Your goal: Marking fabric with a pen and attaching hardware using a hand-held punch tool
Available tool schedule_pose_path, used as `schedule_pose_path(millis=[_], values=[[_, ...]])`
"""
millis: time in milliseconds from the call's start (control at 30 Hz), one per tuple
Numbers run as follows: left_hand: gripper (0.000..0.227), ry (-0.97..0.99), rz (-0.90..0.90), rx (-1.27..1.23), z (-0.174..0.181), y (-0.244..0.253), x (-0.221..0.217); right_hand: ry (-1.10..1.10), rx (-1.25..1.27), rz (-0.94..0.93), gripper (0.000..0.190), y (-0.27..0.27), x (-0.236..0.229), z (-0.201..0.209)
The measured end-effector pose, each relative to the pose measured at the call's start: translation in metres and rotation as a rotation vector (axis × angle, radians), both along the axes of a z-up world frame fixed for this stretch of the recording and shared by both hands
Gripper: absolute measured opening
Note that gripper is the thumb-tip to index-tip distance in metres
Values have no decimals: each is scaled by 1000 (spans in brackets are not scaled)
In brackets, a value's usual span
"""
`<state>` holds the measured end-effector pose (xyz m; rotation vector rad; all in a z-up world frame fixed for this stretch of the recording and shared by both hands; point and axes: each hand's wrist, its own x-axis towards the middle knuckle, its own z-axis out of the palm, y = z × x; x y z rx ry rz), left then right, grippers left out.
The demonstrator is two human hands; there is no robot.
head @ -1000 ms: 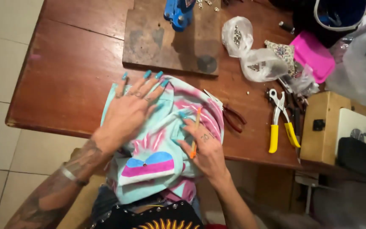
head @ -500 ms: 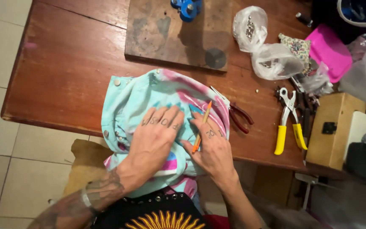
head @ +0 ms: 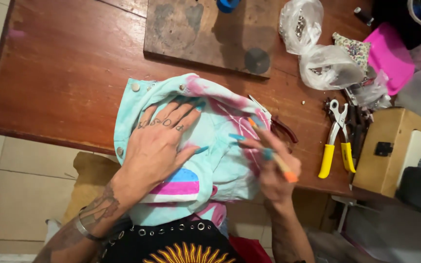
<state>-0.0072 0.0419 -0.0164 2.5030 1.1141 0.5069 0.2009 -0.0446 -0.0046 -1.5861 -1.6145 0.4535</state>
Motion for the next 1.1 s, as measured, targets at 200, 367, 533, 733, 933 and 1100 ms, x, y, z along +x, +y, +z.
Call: schedule_pose_path(millis=[200,367,533,733,933,1100], values=[[59,-41,7,-8,-3,-1,0,430,-51,190,37,37,-17,11],[60,-43,27,-6,-1,-2,-1,467,-158,100,21,40,-21,4],[58,-18,15,17,2,1,-1,369,-97,28,16,34,-18,0],[60,17,18,18,4,1,-1,216,-93,-2,20,33,-21,2],[60,11,21,25,4,1,-2,242,-134,-12,20,33,-22,2],[60,13,23,25,6,1,-2,254,-133,19,18,33,-20,0]])
